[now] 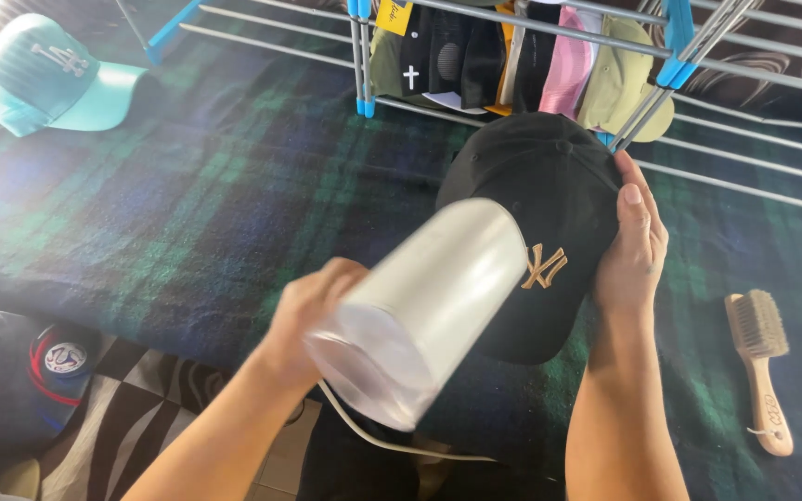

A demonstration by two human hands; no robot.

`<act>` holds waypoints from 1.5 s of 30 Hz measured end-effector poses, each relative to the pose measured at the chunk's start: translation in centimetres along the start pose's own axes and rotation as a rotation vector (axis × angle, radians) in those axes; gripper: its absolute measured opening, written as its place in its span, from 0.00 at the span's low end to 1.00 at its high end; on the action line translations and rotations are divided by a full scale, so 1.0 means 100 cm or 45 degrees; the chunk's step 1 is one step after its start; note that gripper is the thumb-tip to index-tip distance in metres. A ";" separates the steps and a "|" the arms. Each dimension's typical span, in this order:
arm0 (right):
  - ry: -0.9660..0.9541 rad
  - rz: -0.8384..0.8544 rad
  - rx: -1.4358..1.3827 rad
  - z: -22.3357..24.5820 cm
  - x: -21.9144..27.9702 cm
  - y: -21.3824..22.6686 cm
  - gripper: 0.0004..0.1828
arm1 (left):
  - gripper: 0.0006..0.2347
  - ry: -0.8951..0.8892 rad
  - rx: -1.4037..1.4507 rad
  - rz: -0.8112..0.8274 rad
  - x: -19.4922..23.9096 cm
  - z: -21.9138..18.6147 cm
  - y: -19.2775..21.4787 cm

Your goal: The person uses a hair dryer to dry a black baseball cap placed on a wooden head-shaped form. They rotate the cap to dry different sides, then remove it from the form and place it on a metal rack with other caps.

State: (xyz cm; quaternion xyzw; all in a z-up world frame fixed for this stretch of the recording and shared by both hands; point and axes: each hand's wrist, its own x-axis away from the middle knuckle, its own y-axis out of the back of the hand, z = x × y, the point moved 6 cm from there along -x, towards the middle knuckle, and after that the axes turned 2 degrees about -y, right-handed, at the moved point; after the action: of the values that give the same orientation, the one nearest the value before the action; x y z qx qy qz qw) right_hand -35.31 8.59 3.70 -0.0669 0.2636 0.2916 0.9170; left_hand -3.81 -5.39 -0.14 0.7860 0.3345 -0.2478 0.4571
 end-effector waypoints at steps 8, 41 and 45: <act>0.012 -0.025 -0.026 0.009 0.004 -0.004 0.24 | 0.06 0.066 0.039 -0.035 0.008 0.027 -0.023; -0.222 -0.045 0.185 0.028 0.002 -0.005 0.33 | 0.20 0.507 -0.407 0.673 -0.155 -0.110 0.037; -0.207 -0.065 0.109 0.018 -0.001 -0.004 0.31 | 0.19 0.436 -0.415 0.370 -0.081 -0.068 0.017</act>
State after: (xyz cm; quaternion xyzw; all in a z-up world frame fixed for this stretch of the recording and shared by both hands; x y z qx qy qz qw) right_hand -34.34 8.68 5.22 -0.0106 0.1989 0.2610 0.9446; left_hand -7.29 -2.40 9.54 0.7723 0.3259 0.0139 0.5452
